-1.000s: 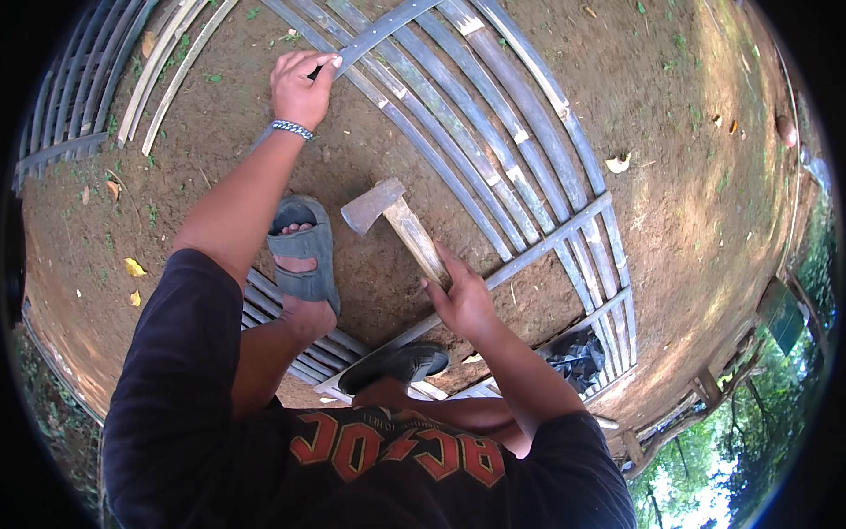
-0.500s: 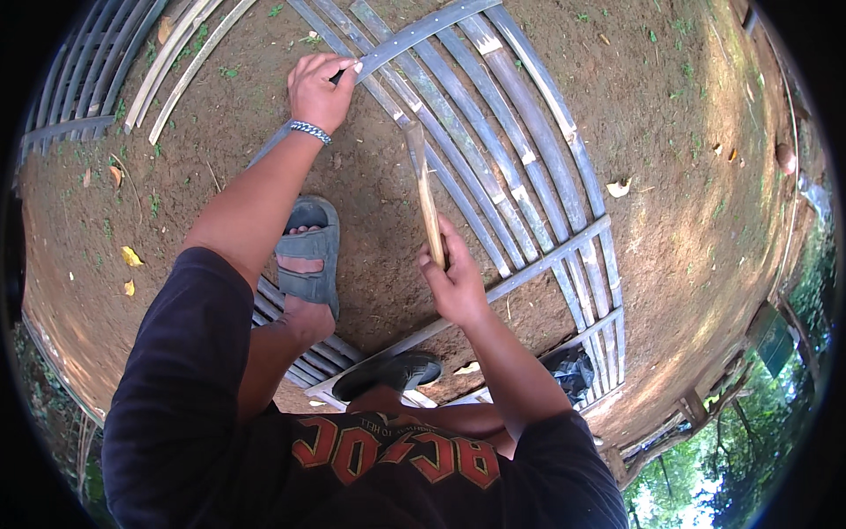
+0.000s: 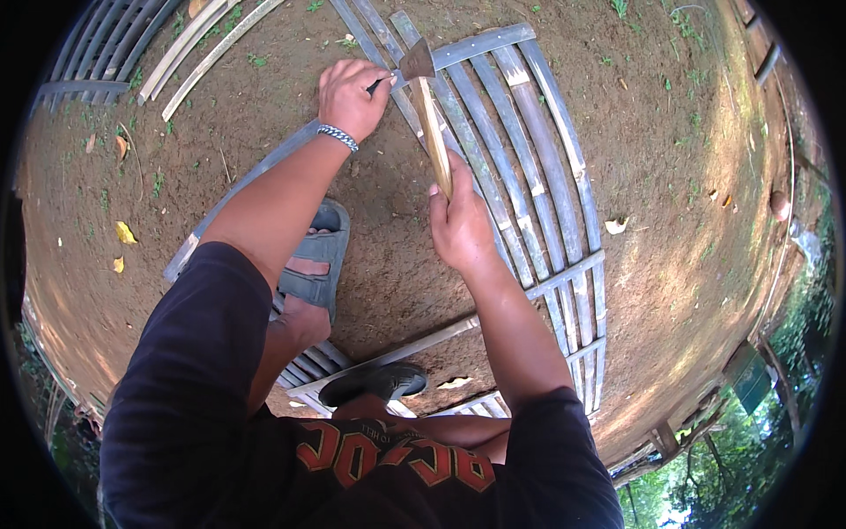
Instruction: The person assembles a rectangular bamboo frame on the ground by placing thin bamboo strips across a base structure and securing them with nails. They use a hammer to drive nails into the intersections of the strips, occasionally retrieving more nails from a black plastic bag. The person works methodically across the frame, ensuring the strips are aligned and fastened.
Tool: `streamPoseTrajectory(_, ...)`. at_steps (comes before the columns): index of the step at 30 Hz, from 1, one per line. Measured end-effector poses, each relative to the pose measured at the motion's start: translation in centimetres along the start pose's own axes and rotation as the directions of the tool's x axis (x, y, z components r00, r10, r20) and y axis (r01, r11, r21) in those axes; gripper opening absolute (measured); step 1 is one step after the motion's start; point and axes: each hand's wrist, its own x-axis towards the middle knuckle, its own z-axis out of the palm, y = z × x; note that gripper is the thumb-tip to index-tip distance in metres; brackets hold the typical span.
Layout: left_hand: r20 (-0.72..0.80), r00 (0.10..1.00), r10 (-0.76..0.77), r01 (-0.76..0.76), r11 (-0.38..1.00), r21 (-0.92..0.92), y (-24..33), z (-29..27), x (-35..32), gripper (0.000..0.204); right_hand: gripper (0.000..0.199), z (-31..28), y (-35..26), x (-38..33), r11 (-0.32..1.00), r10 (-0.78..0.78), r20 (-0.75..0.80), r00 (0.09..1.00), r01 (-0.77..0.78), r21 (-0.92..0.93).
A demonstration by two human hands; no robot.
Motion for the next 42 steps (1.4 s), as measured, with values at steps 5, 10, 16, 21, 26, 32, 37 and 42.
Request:
streamPoseTrajectory(5,-0.008,1.0,-0.008,0.008,1.0,-0.011,0.2,-0.2,-0.1,0.01,0.052,-0.2,-0.5,1.2,0.999,-0.035,-0.001,0.999,0.035,-0.037)
streamPoseTrajectory(10,-0.007,1.0,-0.001,0.001,1.0,-0.009,0.1,-0.2,-0.1,0.01,0.051,0.1,0.0,1.4,0.995,-0.069,-0.014,0.997,0.068,-0.068)
streamPoseTrajectory(16,-0.015,1.0,-0.003,0.003,1.0,-0.006,0.0,-0.1,-0.2,0.009,0.052,0.6,1.1,1.7,0.983,-0.123,-0.021,0.992,0.119,-0.142)
streamPoseTrajectory(21,0.005,1.0,-0.012,0.012,1.0,-0.001,0.2,0.0,0.0,0.01,0.052,0.4,0.9,2.1,0.982,-0.12,-0.003,0.993,0.118,-0.149)
streamPoseTrajectory(26,0.002,1.0,-0.011,0.011,1.0,-0.002,-0.1,-0.2,0.1,0.011,0.051,0.6,0.6,2.1,0.98,-0.149,-0.039,0.988,0.143,-0.136)
streamPoseTrajectory(32,0.009,1.0,-0.022,0.023,1.0,-0.005,0.1,0.0,0.1,0.012,0.053,0.3,0.8,2.5,0.976,-0.113,-0.024,0.993,0.107,-0.188)
streamPoseTrajectory(37,0.029,0.999,-0.041,0.041,0.999,-0.02,-0.1,0.0,0.0,0.012,0.054,0.1,-0.6,2.2,0.974,-0.154,-0.089,0.984,0.137,-0.181)
streamPoseTrajectory(42,0.026,0.999,-0.034,0.034,0.999,-0.024,0.1,-0.2,0.1,0.012,0.055,-0.1,0.3,2.6,0.964,-0.111,0.002,0.994,0.109,-0.241)
